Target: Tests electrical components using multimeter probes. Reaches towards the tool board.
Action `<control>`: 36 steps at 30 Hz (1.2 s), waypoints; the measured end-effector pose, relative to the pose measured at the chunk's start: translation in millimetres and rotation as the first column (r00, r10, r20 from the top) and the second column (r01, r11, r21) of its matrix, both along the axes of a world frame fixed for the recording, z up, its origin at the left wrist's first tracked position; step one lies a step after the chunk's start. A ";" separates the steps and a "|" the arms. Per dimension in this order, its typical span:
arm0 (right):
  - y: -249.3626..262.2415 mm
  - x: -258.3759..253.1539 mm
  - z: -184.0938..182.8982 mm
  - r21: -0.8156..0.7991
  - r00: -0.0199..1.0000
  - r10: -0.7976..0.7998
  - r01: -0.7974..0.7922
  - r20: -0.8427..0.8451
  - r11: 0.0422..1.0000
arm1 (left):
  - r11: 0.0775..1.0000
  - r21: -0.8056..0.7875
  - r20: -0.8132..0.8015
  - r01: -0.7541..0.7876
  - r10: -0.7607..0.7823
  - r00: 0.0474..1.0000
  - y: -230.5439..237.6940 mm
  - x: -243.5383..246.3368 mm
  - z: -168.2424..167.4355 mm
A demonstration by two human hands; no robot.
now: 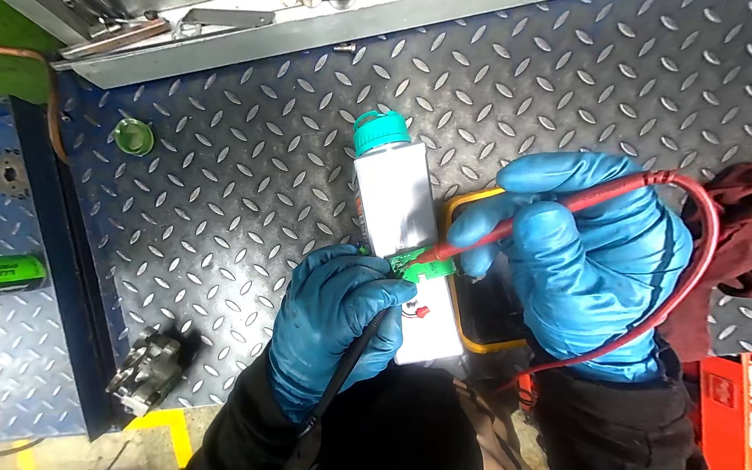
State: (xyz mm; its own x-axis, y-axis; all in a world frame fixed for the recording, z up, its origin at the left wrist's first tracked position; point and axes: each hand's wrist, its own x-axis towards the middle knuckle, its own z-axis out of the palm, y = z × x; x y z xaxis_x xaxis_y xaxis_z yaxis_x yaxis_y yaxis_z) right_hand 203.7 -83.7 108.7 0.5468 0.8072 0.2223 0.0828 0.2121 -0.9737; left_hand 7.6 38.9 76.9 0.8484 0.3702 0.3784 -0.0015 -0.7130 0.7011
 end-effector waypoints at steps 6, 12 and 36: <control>1.0 -1.0 0.2 -0.004 1.000 -0.001 0.001 -0.020 1.000 | 1.000 0.003 0.003 -0.004 0.004 1.000 -0.1 0.0 -0.2; 0.3 -0.4 1.1 -0.016 1.000 -0.007 0.007 -0.011 1.000 | 1.000 -0.010 -0.008 -0.007 0.007 1.000 -0.1 0.1 0.5; 0.4 3.8 1.6 -0.020 0.999 -0.011 0.012 0.039 1.000 | 1.000 -0.008 0.002 -0.006 0.006 1.000 -0.3 -0.3 -0.7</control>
State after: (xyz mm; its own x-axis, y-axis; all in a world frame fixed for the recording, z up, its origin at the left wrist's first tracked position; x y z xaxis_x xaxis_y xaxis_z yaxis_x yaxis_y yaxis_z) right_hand 207.5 -83.2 110.3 0.5470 0.8058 0.2269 0.1229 0.1908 -0.9739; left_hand 7.3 38.7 76.2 0.8452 0.3789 0.3768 0.0017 -0.7071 0.7071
